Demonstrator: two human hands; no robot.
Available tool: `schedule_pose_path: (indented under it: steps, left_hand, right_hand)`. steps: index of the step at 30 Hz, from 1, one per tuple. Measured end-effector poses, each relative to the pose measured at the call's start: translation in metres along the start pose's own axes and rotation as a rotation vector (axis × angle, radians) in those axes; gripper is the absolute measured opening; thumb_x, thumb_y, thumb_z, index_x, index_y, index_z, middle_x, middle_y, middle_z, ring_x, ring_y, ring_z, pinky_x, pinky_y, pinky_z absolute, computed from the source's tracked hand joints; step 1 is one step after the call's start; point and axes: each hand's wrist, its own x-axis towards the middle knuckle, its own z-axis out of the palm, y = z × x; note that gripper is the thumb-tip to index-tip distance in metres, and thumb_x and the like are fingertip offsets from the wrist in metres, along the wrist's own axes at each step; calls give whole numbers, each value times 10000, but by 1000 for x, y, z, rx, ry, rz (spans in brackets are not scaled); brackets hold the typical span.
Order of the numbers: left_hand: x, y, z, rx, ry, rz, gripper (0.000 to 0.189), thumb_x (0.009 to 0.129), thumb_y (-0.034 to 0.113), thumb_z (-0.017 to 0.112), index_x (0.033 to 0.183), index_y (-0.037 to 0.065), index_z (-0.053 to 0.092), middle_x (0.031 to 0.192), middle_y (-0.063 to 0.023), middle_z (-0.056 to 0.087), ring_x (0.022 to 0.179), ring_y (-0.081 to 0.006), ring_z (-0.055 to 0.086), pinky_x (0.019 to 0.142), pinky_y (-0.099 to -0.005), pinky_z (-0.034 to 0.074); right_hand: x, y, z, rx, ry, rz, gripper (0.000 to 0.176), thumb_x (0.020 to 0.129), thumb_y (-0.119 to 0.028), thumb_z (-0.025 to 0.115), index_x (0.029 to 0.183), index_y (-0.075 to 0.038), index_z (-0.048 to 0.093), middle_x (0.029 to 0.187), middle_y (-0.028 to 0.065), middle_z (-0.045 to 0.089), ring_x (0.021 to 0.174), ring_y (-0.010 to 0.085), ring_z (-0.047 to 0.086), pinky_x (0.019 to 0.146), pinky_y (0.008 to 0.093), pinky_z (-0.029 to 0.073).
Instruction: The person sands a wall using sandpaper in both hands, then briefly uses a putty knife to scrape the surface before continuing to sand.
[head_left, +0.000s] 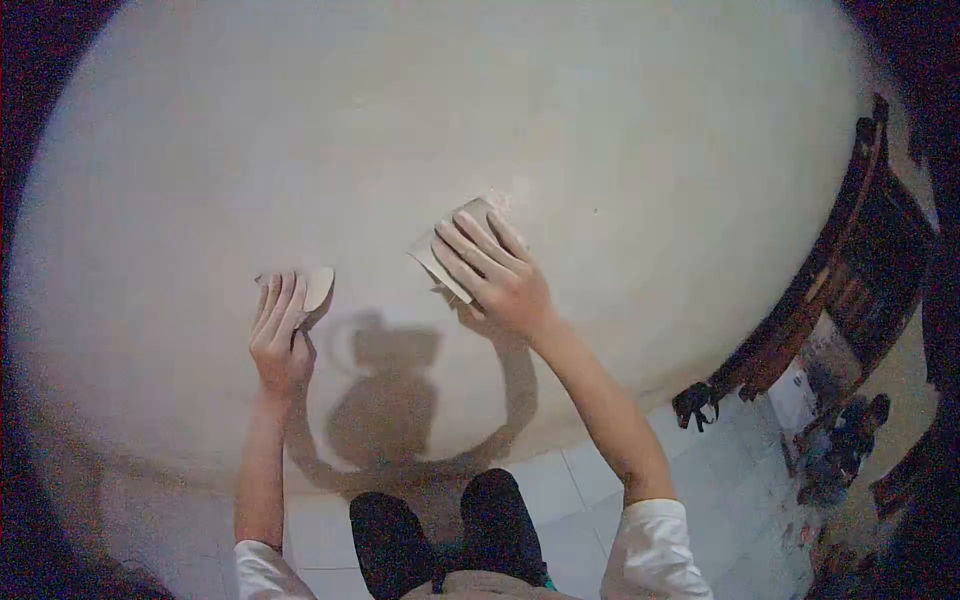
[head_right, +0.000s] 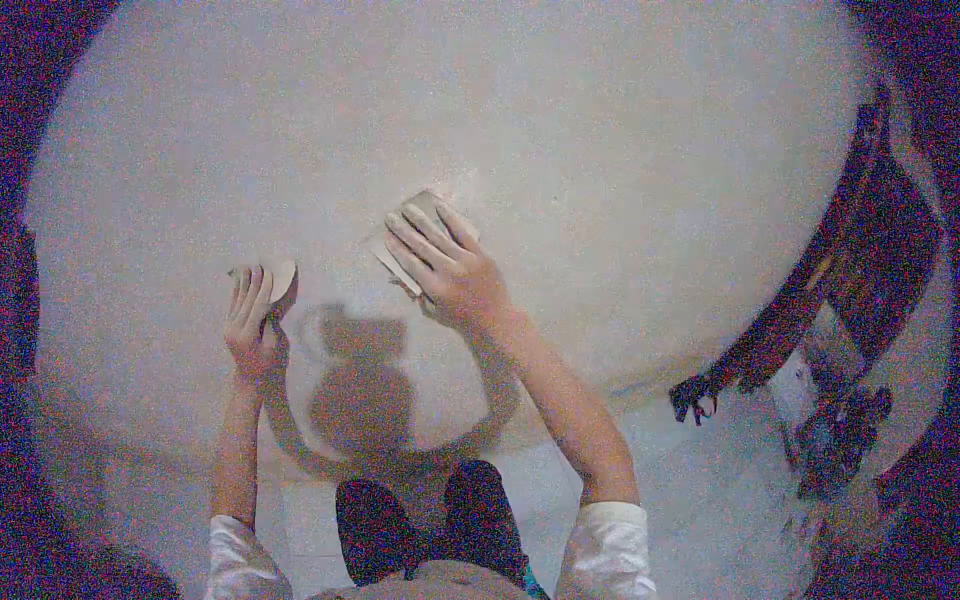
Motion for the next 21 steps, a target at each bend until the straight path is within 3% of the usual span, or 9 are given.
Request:
schedule_pose_path:
  steps: [6, 7, 11, 15, 17, 19, 21]
  left_hand:
    - [5, 76, 30, -11, 138, -11, 522, 713, -107, 469, 1180, 14, 669, 1225, -162, 649, 1226, -333, 565, 1067, -499, 415]
    - [5, 82, 28, -6, 161, -13, 516, 711, -101, 471, 1170, 16, 676, 1214, -161, 656, 1214, -331, 576, 1064, -498, 417]
    - [5, 80, -7, -6, 148, -5, 518, 707, -102, 464, 1161, 17, 682, 1205, -158, 661, 1197, -334, 588, 1059, -496, 421]
    - [6, 96, -29, 3, 145, -40, 514, 709, -107, 459, 1154, 15, 685, 1214, -158, 657, 1206, -333, 582, 1062, -495, 415]
    - [9, 102, -32, 5, 144, -41, 512, 710, -108, 459, 1151, 13, 686, 1215, -158, 657, 1207, -332, 582, 1064, -495, 412]
    - [2, 99, -39, -12, 154, -75, 507, 716, -102, 453, 1152, 12, 686, 1215, -159, 657, 1211, -332, 579, 1069, -491, 405]
    - [-1, 96, -43, -10, 143, -79, 501, 724, -98, 454, 1153, 14, 687, 1214, -159, 657, 1213, -330, 579, 1070, -490, 404]
  right_hand:
    - [-40, 48, -58, -109, 16, -39, 556, 762, -224, 682, 1291, -91, 580, 1400, 79, 534, 1349, 261, 449, 1148, 460, 321]
    - [-41, 50, -69, -92, 73, 28, 539, 772, -229, 678, 1285, -89, 588, 1388, 84, 544, 1337, 267, 463, 1138, 458, 336]
    - [-28, 21, -88, -70, 168, 150, 503, 800, -225, 664, 1280, -88, 598, 1358, 88, 572, 1310, 268, 496, 1119, 453, 367]
    - [-33, 17, -110, -107, 46, 15, 552, 768, -237, 699, 1282, -67, 593, 1370, 87, 562, 1322, 285, 482, 1128, 451, 354]
    - [-35, 24, -114, -109, 81, 7, 571, 754, -238, 708, 1287, -73, 589, 1379, 86, 555, 1327, 293, 473, 1138, 452, 338]
    - [-29, 7, -113, 3, 147, 152, 565, 754, -228, 705, 1289, -85, 592, 1388, 86, 546, 1336, 292, 464, 1149, 455, 319]
    - [-29, -5, -111, -35, 92, 142, 558, 758, -221, 706, 1288, -88, 593, 1387, 89, 547, 1337, 296, 461, 1145, 464, 322]
